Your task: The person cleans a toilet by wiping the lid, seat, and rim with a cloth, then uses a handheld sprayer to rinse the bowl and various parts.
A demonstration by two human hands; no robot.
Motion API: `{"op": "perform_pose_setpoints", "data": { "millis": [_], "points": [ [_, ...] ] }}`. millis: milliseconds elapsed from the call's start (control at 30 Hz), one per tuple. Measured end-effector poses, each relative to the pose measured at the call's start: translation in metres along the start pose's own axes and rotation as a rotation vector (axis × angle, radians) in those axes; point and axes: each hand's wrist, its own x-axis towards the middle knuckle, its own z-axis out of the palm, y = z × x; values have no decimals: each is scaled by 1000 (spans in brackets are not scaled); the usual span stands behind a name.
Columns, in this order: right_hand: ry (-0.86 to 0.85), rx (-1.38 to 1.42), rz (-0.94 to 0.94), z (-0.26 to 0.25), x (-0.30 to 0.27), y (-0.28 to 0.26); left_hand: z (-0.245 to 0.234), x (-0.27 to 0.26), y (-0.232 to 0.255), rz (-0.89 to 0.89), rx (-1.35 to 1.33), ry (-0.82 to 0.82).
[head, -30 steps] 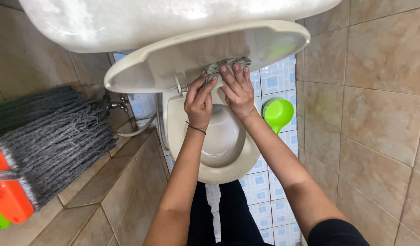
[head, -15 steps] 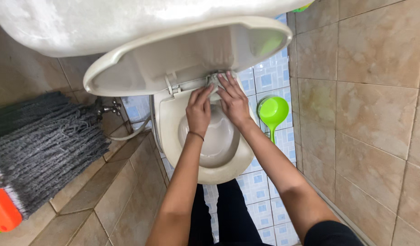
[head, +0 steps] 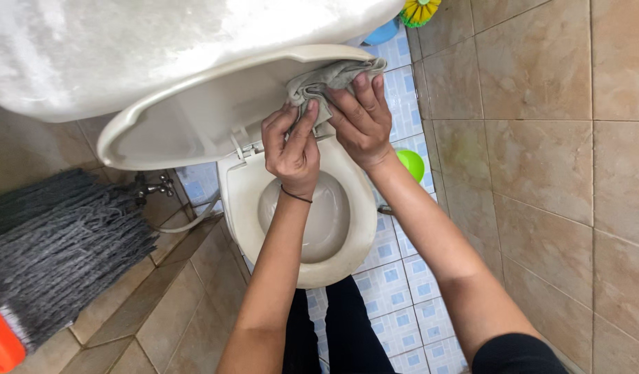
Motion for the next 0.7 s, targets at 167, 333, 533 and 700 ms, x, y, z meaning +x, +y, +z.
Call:
{"op": "perform_pose_setpoints", "data": {
  "millis": [167,333,533,700],
  "points": [
    [-62,39,110,21,-60,4,16,-33,-26,-4,22,-75],
    [-126,102,253,35,-102,-4,23,-65,-51,-55,6,-156],
    [-271,90,339,50,-135,-17,29,-101,-81,-154,17,-276],
    [-433,82,415,64,-156,-44,22,-141,-109,-282,127,-390]
  ]
}}
